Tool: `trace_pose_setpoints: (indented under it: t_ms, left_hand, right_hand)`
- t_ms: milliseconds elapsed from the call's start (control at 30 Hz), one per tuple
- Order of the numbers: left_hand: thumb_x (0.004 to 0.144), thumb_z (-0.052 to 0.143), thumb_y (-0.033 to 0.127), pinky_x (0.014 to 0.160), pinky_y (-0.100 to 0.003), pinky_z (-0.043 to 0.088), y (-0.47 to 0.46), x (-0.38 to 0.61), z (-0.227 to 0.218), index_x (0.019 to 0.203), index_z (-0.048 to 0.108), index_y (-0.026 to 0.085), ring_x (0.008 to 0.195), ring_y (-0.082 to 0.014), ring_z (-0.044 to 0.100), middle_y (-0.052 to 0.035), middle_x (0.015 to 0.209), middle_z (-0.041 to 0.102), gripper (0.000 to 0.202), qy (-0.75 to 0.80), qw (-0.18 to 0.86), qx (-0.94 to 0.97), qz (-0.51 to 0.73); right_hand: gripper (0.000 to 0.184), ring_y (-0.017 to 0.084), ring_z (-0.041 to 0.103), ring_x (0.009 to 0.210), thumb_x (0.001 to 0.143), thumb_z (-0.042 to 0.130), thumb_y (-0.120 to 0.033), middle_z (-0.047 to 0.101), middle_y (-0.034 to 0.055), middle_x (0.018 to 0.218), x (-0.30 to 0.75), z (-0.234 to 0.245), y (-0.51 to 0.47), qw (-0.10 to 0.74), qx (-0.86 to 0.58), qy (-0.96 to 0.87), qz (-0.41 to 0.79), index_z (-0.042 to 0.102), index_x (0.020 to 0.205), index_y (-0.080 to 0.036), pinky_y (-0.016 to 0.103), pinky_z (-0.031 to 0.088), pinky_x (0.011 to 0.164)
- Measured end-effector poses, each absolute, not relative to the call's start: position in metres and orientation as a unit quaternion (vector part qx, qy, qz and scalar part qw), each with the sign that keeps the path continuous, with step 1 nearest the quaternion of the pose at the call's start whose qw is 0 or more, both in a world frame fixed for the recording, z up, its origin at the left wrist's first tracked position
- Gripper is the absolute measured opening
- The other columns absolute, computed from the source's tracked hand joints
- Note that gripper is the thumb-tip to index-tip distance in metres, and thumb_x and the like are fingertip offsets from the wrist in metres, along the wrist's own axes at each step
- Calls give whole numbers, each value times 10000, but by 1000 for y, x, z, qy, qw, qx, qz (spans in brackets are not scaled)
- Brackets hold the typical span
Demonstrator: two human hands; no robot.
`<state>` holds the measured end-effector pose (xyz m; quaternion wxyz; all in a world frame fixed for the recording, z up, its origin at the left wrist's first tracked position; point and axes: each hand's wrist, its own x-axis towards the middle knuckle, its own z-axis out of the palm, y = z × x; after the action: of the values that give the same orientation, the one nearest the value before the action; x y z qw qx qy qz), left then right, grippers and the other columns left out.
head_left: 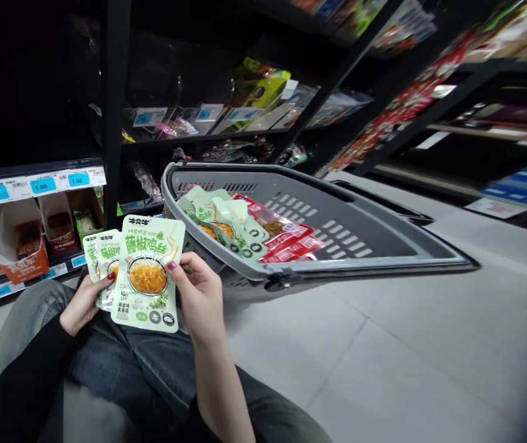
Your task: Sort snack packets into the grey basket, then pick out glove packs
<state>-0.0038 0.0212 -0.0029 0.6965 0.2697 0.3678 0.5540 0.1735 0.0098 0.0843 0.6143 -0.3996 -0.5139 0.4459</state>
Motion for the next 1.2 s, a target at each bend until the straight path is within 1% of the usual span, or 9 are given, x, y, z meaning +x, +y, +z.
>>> trace_pose_setpoints:
  t_ms: [167,433,633,800,1200]
  left_hand:
    - [666,711,210,835,-372,505,21,-4,-2,980,665,102,908,-290,650,-139,990,701,335,375,695,270,552]
    - [663,717,221,833,-372,505,21,-3,-2,965,671,100,900,-292,653,-142,989,701,328,374,699,274,545]
    - [666,714,205,837,-370,505,21,-3,-2,988,664,106,921,-293,646,-139,1020,692,340,366,701,276,547]
    - [667,715,217,817,-361,515,20,-3,-1,971,669,103,913,-293,649,-141,1000,698,328,374,700,272,543]
    - [670,713,221,839,-391,506,22,-3,-4,974,666,97,907,-300,650,-149,994,698,332,364,706,270,544]
  right_hand:
    - [171,113,497,606,756,626,-330,575,-4,665,173,85,10,616,-401,-513,443,573,698,-178,220,413,550]
    - [167,97,480,593,755,638,-320,557,-21,648,173,85,10,622,-387,-507,455,573,693,-179,199,393,537]
    - [172,108,489,596,750,629,-322,564,-9,651,173,87,8,619,-404,-511,440,568,685,-175,214,409,534]
    - [180,111,491,603,752,626,-336,566,-6,653,173,86,8,621,-407,-508,436,569,688,-178,217,413,539]
    - [188,113,495,600,746,644,-348,568,-9,661,175,83,10,622,-403,-495,454,572,701,-181,215,399,545]
